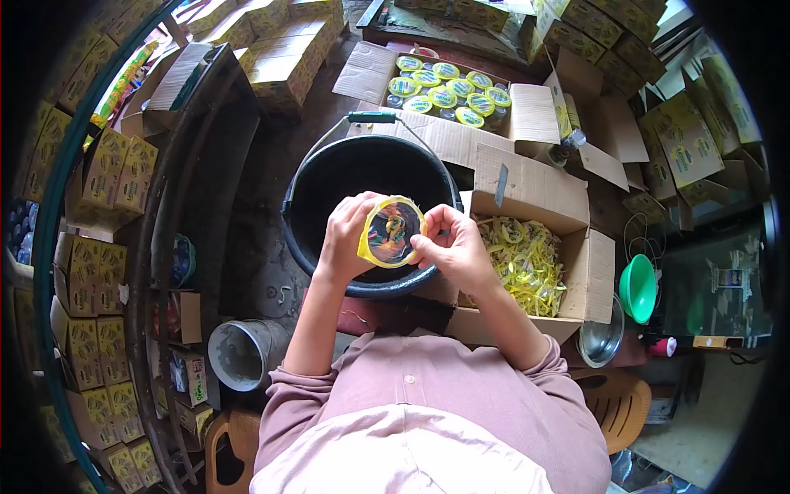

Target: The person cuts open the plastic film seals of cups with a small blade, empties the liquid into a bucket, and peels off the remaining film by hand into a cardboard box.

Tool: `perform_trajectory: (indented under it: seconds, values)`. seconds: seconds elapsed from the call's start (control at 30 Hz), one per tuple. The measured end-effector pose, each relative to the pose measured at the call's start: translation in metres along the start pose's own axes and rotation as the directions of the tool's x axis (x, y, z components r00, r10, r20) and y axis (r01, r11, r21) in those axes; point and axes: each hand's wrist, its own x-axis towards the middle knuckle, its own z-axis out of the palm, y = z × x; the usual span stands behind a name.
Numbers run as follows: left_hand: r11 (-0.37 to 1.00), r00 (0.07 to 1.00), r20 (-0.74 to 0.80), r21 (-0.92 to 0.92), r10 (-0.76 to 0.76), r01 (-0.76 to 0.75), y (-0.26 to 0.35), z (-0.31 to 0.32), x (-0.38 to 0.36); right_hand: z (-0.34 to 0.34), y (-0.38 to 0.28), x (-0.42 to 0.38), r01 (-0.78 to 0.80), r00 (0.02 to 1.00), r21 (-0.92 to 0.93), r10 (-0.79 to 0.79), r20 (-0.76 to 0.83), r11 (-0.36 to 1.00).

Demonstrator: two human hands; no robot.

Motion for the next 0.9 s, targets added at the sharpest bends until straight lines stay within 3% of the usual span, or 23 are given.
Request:
perform_trajectory:
  seconds: [0.13, 0.27, 0.37, 0.53, 0.63, 0.73, 0.77, 0.9]
  values:
    - [0.999, 1.0, -0.016, 0.034, -0.015, 0.015, -0.002, 0.004, -0.005, 0.002, -0.004, -0.001, 0.03, 0.999, -0.082, -0.034, -0.042, 0.996]
    - [0.98, 0.981, -0.103, -0.132, -0.163, 0.148, 0.02, 0.012, 0.0, 0.003, -0.011, -0.002, 0.056, 0.997, -0.089, -0.06, -0.047, 0.994]
    - [0.975, 0.97, -0.165, -0.16, -0.179, 0.153, 0.024, 0.017, 0.001, 0.004, -0.014, -0.005, 0.041, 0.998, -0.035, -0.042, -0.038, 0.999]
    - [0.996, 0.975, -0.2, -0.02, -0.093, 0.091, 0.016, 0.017, 0.003, 0.001, -0.007, -0.004, 0.015, 1.0, 0.087, -0.014, -0.006, 0.996]
    - [0.997, 0.981, -0.176, -0.037, -0.077, 0.071, 0.01, 0.018, -0.002, -0.002, -0.003, -0.004, 0.001, 1.0, 0.108, -0.004, 0.027, 0.994]
    - [0.976, 0.991, -0.114, -0.214, -0.071, 0.046, 0.021, 0.015, 0.009, -0.009, 0.005, -0.002, -0.019, 1.0, 0.141, 0.015, 0.027, 0.99]
    - [0.974, 0.993, 0.065, -0.2, -0.099, 0.11, 0.028, 0.006, 0.014, -0.013, 0.006, 0.001, -0.009, 1.0, 0.144, 0.009, 0.005, 0.99]
    - [0.809, 0.938, 0.292, -0.495, -0.189, 0.317, 0.015, -0.003, 0.011, -0.019, 0.013, 0.009, -0.092, 0.991, 0.185, 0.072, 0.115, 0.978]
